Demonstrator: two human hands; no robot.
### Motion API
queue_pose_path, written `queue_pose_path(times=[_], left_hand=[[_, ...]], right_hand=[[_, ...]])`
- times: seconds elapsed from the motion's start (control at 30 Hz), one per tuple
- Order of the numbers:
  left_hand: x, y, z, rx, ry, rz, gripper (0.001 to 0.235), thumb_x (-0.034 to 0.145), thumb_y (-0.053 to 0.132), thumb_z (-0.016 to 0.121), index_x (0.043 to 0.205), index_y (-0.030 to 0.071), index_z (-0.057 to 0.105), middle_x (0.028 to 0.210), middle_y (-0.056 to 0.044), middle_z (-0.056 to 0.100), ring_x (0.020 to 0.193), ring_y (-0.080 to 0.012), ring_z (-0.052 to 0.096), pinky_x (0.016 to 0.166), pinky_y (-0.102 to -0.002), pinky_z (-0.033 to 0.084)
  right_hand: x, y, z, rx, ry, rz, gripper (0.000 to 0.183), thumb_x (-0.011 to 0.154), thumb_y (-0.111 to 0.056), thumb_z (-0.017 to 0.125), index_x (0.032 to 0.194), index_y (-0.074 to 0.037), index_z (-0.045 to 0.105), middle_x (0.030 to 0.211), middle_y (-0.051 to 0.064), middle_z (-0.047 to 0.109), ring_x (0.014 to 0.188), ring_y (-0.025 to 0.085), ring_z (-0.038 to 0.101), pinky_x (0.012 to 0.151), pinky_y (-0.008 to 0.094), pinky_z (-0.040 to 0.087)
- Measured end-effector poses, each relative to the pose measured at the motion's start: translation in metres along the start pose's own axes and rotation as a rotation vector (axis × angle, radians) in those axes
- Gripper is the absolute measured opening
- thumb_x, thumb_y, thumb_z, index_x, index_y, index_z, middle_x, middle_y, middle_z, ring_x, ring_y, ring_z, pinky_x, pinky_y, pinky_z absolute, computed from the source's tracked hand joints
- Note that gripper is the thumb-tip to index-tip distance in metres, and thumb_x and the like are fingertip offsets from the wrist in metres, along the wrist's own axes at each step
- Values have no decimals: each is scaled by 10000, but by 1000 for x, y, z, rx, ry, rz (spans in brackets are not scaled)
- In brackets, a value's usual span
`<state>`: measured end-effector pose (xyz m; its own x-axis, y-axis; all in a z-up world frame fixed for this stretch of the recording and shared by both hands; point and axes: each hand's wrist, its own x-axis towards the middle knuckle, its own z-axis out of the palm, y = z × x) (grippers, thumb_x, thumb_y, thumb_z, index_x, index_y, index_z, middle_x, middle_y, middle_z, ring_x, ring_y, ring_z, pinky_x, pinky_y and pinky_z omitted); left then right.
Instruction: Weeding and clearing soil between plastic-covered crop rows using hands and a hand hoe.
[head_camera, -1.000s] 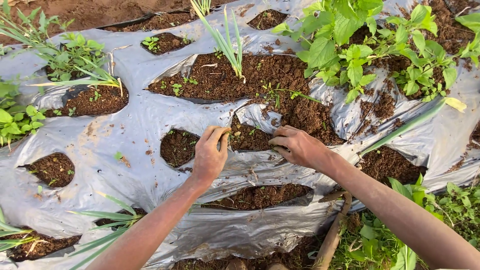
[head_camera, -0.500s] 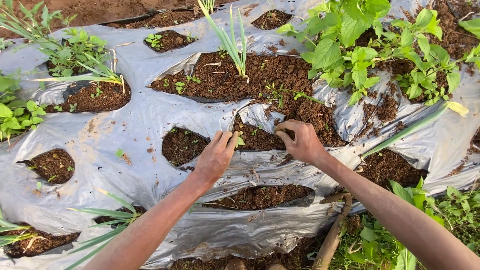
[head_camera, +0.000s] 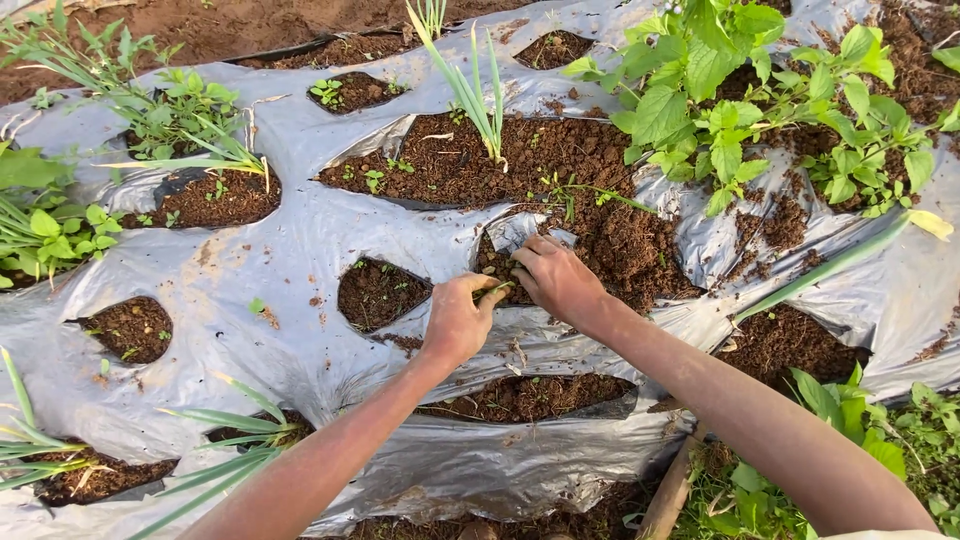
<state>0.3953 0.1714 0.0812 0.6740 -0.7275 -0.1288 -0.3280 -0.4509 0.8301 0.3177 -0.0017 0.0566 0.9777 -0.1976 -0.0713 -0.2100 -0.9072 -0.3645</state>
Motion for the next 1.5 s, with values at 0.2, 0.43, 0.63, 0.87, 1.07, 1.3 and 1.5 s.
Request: queue_pose_path(times=[0.2, 0.43, 0.63, 0.87, 1.07, 1.3, 1.5], left_hand=[[4, 0, 5, -130, 123, 158, 119, 966, 135, 702, 1016, 92, 801, 985, -111, 768, 1028, -309, 730, 916, -417, 566], [8, -8, 13, -274, 85, 48, 204, 948, 239, 717, 1093, 110, 782, 1093, -143, 758, 1154, -338, 677, 1020, -469, 501], [-3, 29, 63, -311, -111, 163, 128, 921, 163, 743, 1028, 129, 803, 962, -94, 766, 994, -248, 739, 844, -352, 589], [-45, 84, 180, -274, -501, 290, 171, 869, 172, 783, 1006, 70, 787, 935, -143, 761, 956, -297, 744, 815, -396, 604], [-85, 96, 276, -223, -816, 509, 260, 924, 66, 701, 1181, 55, 737, 1087, -174, 749, 1064, -387, 708, 912, -457, 588], [-84, 111, 270, -84, -961, 641, 471, 963, -24, 536, 1428, -92, 498, 1369, -325, 568, 1320, -488, 527, 1118, -572, 429], [-55, 95, 232, -149, -721, 673, 399, 919, -36, 576, 1307, 8, 654, 1271, -242, 645, 1237, -455, 603, 1043, -557, 498]], right_hand=[[14, 17, 28, 18, 98, -32, 132, 1011, -118, 646, 1115, -66, 709, 1154, 224, 726, 1157, 365, 707, 1017, 486, 589], [-32, -3, -35, 617, 145, 21, 197, 989, -24, 651, 1155, 75, 692, 1116, 335, 706, 1193, 563, 610, 1025, 745, 463], [-130, 4, -76, 694, 175, 294, 265, 1007, -139, 664, 1174, 61, 706, 1112, 293, 723, 1230, 557, 588, 1048, 737, 429], [-304, 28, -78, 530, 321, 822, 272, 905, -294, 752, 1062, -74, 788, 896, 221, 791, 966, 427, 754, 888, 583, 552], [-403, 49, -16, 542, 315, 896, 299, 982, -71, 574, 1200, 50, 740, 1119, 304, 735, 995, 393, 763, 837, 490, 655], [-424, 74, 42, -131, 303, 905, 208, 937, -97, 675, 1119, -117, 773, 1048, 171, 771, 963, 290, 777, 831, 395, 655], [-388, 36, 42, -217, 746, 763, 157, 909, -101, 717, 1047, -131, 787, 958, 110, 762, 900, 237, 718, 764, 321, 592]])
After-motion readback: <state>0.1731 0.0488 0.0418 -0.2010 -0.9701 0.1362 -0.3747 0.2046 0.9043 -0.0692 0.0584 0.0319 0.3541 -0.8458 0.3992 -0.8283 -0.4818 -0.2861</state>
